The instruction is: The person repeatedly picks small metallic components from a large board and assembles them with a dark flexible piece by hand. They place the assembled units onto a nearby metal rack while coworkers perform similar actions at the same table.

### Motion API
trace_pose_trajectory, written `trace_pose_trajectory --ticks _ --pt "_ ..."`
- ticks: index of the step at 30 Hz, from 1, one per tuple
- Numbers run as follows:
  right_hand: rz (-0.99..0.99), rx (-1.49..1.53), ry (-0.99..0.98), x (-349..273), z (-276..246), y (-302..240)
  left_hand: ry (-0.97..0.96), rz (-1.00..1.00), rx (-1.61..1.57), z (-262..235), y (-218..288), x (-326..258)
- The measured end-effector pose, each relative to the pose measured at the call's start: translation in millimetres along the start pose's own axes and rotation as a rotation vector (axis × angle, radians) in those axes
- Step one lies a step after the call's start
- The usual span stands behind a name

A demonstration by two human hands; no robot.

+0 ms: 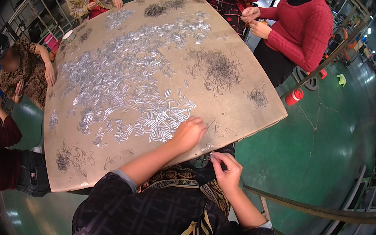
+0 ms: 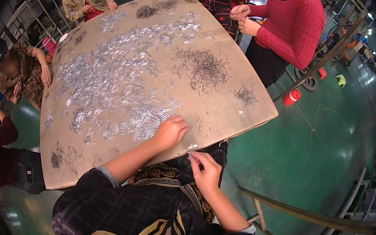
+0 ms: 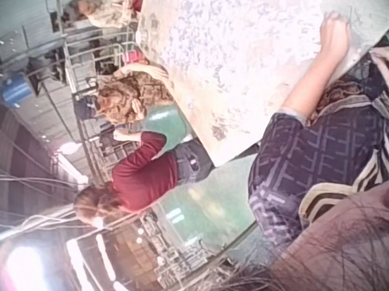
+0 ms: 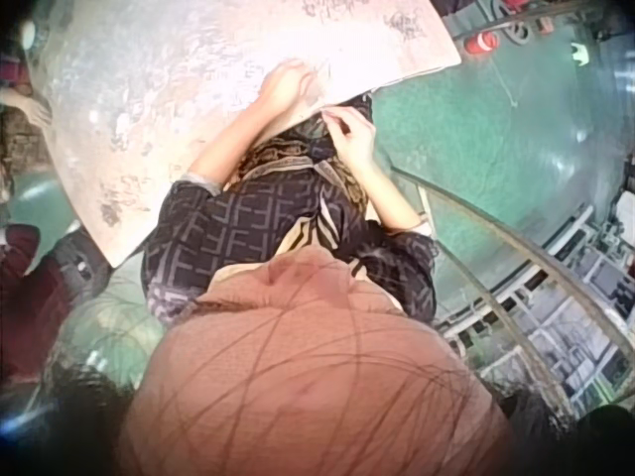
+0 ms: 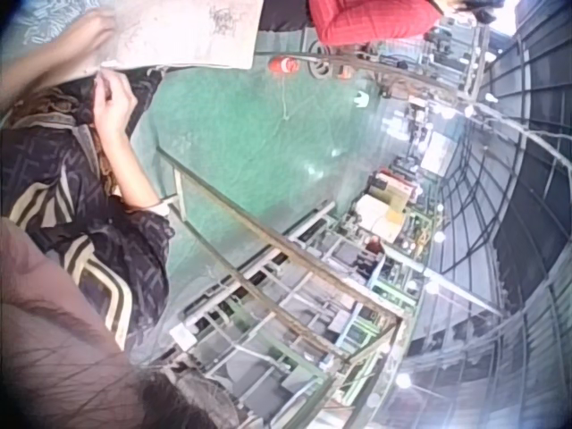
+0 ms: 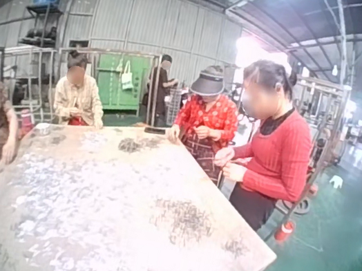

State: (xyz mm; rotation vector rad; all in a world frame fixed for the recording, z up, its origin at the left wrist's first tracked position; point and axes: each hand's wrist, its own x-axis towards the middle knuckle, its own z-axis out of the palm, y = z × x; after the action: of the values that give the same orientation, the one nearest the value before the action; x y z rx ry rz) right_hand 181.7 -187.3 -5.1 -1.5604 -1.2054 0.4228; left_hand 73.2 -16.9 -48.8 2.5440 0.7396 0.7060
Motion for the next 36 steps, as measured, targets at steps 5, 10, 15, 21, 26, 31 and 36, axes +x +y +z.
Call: trace_pose_trajectory --ticks 5,10,15,21,26,31,36 --pt "0.005 -0.002 0.022 0.4 -2.0 -3.6 -0.079 0.024 0.299 30.6 8.8 33.9" --pt "-0.002 -0.03 0.033 0.6 -4.5 4.1 -0.196 0.036 0.396 40.3 20.5 48.2" --pt "0.021 -0.004 0.08 -1.6 -4.8 6.3 -0.238 0.031 0.43 45.0 23.2 56.9" --pt "0.061 0.013 0.106 0.0 -6.3 7.7 -0.23 0.007 0.365 36.7 8.2 59.2" --pt "0.081 0.033 0.105 0.7 -5.7 12.7 -0.265 -0.183 -0.341 -18.4 12.8 40.0" --pt "0.075 0.069 0.077 2.0 0.4 16.8 -0.377 -0.361 -1.19 -39.6 30.8 -1.3" --pt "0.052 0.075 0.024 2.0 3.6 11.4 -0.392 -0.277 -1.085 -43.1 38.7 -19.7"
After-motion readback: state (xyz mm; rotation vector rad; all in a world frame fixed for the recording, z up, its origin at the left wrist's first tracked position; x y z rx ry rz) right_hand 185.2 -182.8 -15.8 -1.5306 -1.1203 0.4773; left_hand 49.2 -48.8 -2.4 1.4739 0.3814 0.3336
